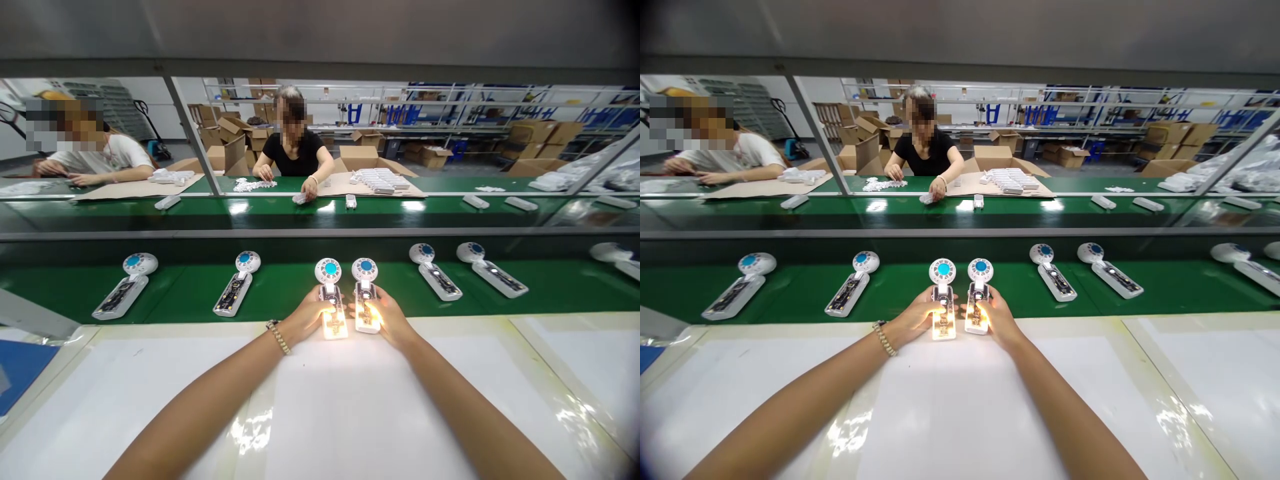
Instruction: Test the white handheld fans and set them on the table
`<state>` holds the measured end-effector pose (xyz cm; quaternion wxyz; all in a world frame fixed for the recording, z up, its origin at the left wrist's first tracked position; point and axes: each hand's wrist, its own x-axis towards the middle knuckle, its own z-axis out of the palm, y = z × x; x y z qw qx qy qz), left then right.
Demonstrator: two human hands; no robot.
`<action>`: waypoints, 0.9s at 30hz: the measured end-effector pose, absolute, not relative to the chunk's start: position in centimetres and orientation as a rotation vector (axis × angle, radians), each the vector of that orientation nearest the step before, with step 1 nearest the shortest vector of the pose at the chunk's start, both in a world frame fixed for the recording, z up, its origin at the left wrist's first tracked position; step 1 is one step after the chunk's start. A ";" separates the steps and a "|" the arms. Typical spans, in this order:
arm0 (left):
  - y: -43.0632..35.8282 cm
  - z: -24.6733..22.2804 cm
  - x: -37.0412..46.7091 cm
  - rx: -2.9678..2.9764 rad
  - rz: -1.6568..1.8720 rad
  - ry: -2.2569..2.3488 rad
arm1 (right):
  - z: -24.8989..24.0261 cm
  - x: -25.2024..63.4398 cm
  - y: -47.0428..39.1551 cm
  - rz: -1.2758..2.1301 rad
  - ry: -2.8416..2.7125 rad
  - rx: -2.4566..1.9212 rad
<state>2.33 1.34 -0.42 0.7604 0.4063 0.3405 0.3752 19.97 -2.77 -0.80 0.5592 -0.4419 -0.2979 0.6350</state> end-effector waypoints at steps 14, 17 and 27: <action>1.1 0.2 2.7 0.822 0.847 0.772 | -1.1 20.0 -2.5 1.542 -0.671 -0.990; 1.0 0.2 2.7 0.838 0.829 0.751 | -1.4 20.2 -2.5 1.551 -0.699 -0.938; 1.1 -0.1 2.4 0.888 0.808 0.696 | -2.0 20.6 -2.6 1.572 -0.785 -0.891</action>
